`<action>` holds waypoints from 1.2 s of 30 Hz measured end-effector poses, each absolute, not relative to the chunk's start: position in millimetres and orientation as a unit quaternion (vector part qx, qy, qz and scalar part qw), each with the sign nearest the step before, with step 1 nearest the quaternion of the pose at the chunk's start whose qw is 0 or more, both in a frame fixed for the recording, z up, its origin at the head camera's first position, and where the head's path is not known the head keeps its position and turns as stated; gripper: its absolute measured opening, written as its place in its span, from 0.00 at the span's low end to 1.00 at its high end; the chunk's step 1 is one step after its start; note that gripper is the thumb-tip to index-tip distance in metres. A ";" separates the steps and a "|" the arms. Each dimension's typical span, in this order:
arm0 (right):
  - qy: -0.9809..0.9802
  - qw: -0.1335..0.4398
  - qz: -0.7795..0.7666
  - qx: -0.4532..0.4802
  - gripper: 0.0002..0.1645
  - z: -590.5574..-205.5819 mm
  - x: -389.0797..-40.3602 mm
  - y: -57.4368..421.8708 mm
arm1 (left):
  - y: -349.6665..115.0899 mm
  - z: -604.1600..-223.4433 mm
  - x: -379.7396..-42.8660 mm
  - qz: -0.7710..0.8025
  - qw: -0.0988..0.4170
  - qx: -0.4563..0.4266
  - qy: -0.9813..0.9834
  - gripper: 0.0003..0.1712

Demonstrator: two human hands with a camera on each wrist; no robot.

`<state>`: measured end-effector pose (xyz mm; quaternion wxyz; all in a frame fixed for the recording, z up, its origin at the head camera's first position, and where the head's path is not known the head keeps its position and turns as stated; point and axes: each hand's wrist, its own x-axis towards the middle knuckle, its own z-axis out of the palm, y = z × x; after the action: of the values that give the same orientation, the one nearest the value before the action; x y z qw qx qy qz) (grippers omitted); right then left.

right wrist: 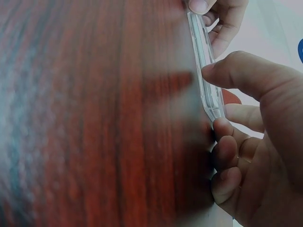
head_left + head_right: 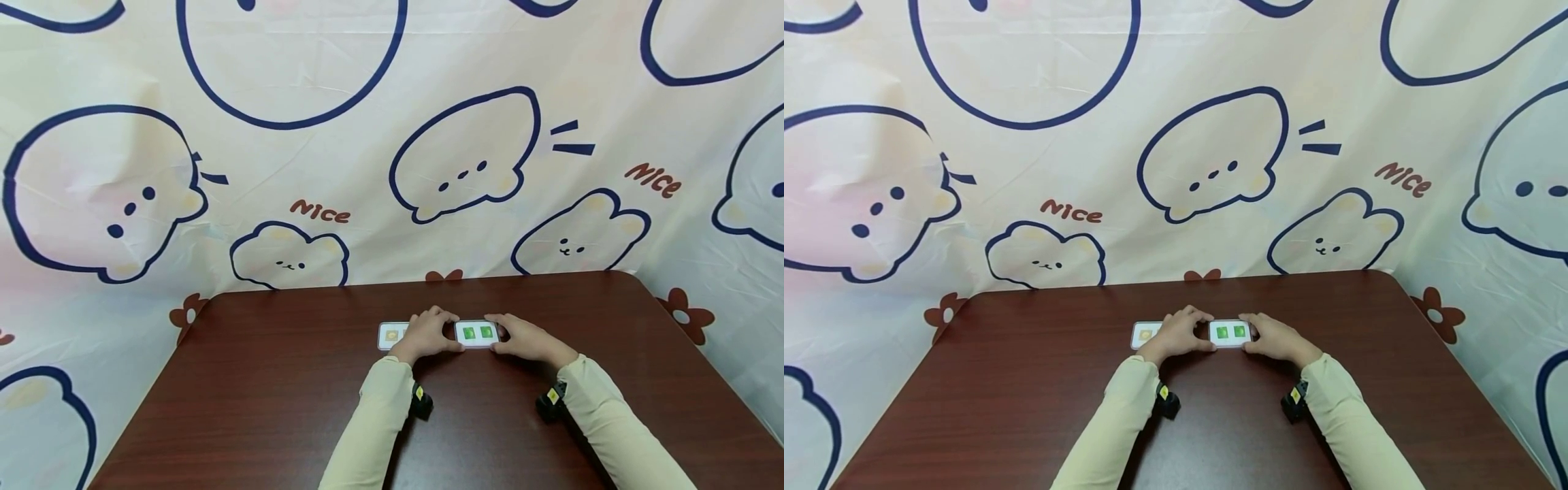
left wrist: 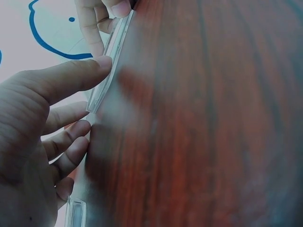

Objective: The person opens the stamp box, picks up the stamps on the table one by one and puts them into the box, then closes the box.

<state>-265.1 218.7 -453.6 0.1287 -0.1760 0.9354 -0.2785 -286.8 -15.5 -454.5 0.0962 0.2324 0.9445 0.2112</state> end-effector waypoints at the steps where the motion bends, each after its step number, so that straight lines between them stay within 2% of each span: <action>1: 0.935 0.131 -0.279 -0.174 0.37 -453.3 -265.0 218.7 | -15.4 -454.6 -286.7 0.209 0.097 0.233 0.945 0.34; 12: 0.937 0.150 -0.273 -0.159 0.39 -452.2 -266.8 219.9 | -14.2 -451.6 -287.0 0.207 0.102 0.234 0.944 0.35; 20: 0.935 0.143 -0.284 -0.160 0.45 -453.7 -266.0 219.2 | -15.3 -450.5 -288.3 0.206 0.109 0.237 0.943 0.37; 27: 0.928 0.140 -0.311 -0.148 0.49 -451.3 -261.9 226.0 | -19.8 -447.1 -289.7 0.250 0.134 0.237 0.929 0.39; 32: 0.924 0.120 -0.339 -0.134 0.44 -446.3 -257.0 231.0 | -29.9 -442.5 -290.8 0.334 0.148 0.239 0.900 0.36; 36: 0.926 0.096 -0.342 -0.131 0.42 -440.3 -251.8 232.5 | -44.4 -438.1 -289.0 0.385 0.132 0.218 0.887 0.33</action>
<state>-251.8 232.5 -440.3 0.0958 -0.1308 0.9257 -0.3419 -289.0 -44.4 -438.1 0.1324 0.2184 0.8870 0.3848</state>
